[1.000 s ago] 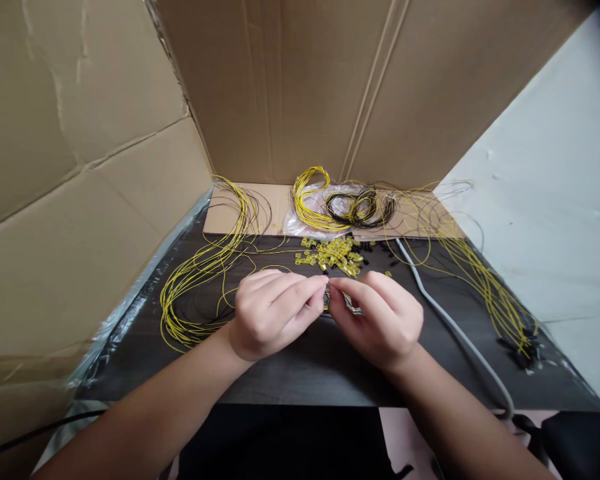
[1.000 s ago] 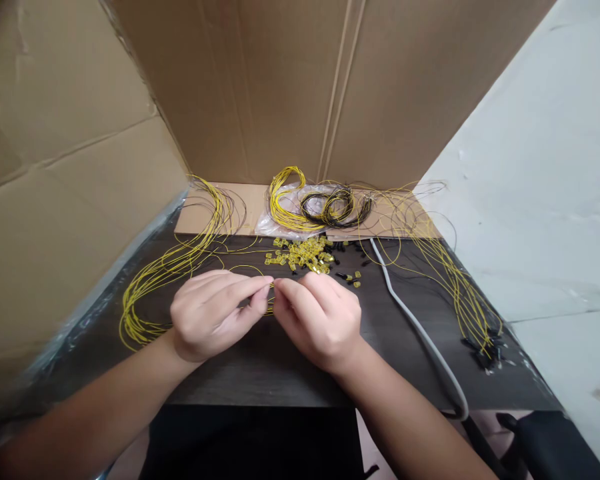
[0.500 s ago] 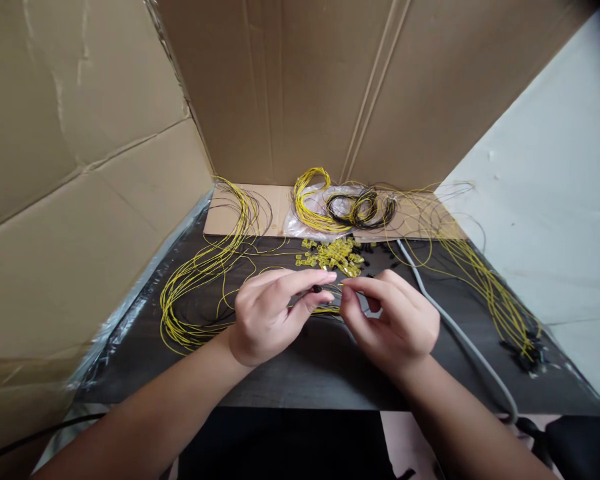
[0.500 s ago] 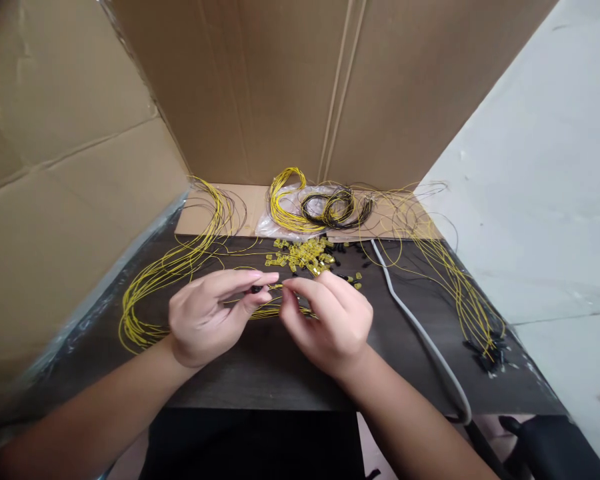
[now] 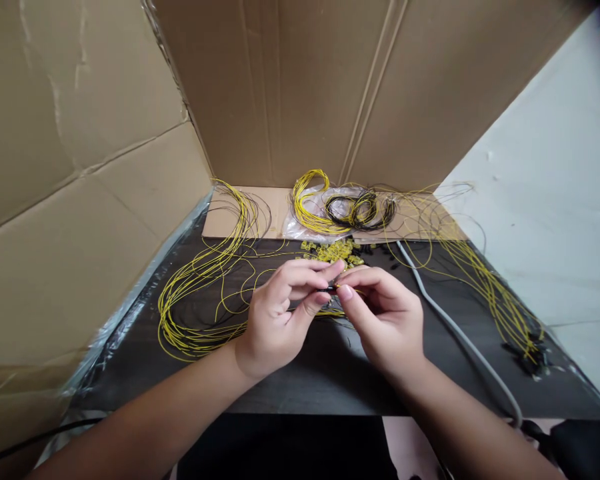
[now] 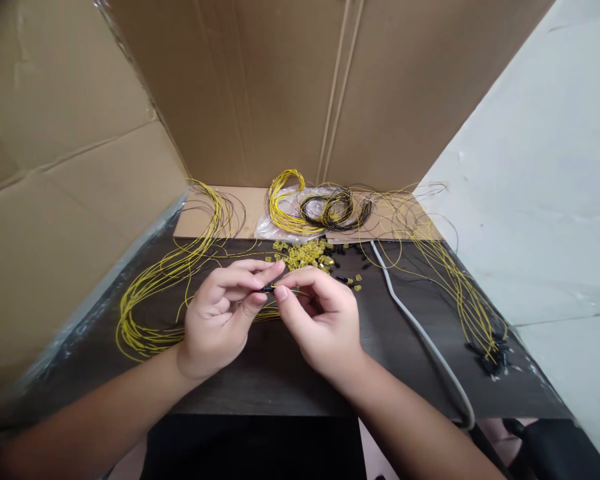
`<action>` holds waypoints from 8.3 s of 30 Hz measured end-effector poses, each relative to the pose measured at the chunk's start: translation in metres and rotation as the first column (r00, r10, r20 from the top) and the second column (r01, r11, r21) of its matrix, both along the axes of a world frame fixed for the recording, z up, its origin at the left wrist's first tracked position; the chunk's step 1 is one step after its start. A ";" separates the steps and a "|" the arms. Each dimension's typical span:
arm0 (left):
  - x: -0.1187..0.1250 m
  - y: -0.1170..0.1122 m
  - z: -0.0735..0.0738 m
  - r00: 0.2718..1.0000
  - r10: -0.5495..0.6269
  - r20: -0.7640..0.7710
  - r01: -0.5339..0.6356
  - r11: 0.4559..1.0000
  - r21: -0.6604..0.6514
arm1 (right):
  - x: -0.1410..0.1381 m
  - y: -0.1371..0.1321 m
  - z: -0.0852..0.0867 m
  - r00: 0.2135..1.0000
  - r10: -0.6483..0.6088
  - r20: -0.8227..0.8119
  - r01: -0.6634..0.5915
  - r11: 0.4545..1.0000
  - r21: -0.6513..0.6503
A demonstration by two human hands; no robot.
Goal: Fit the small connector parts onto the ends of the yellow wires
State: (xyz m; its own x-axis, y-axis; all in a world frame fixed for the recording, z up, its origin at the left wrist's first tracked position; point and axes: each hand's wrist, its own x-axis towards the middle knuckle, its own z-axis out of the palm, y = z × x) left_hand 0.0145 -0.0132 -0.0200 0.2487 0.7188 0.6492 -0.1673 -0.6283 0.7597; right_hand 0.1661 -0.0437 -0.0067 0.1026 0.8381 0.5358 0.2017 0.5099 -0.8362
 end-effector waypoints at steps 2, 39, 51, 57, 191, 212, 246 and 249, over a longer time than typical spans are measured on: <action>0.001 -0.001 -0.001 1.000 -0.012 -0.013 0.012 1.000 0.006 | -0.001 0.000 0.000 1.000 -0.001 -0.009 0.001 1.000 0.004; -0.015 0.008 0.010 0.977 0.182 -0.109 -0.149 0.954 0.262 | 0.014 -0.004 0.015 0.794 -0.383 0.471 0.161 0.881 0.445; -0.014 0.009 0.013 0.972 0.213 -0.102 -0.173 0.937 0.304 | 0.020 -0.004 0.012 0.741 -0.419 0.524 0.122 0.853 0.508; -0.016 0.011 0.013 0.964 0.229 -0.136 -0.170 0.923 0.346 | 0.021 -0.003 0.011 0.732 -0.414 0.541 0.110 0.855 0.506; -0.028 0.017 0.027 0.969 -0.081 -0.235 0.061 0.994 -0.092 | 0.018 -0.012 0.016 0.980 0.195 0.026 -0.193 0.977 -0.087; -0.027 0.017 0.025 0.983 -0.137 -0.122 0.105 0.965 -0.239 | 0.020 -0.006 0.011 0.929 -0.074 0.363 -0.059 0.938 0.341; -0.025 0.018 0.021 0.988 -0.153 -0.013 0.141 0.938 -0.316 | 0.016 -0.012 0.018 0.988 0.113 0.107 -0.109 0.993 -0.046; -0.024 0.019 0.020 0.987 -0.163 -0.006 0.153 0.938 -0.312 | 0.016 -0.011 0.018 0.988 0.101 0.116 -0.094 0.994 -0.059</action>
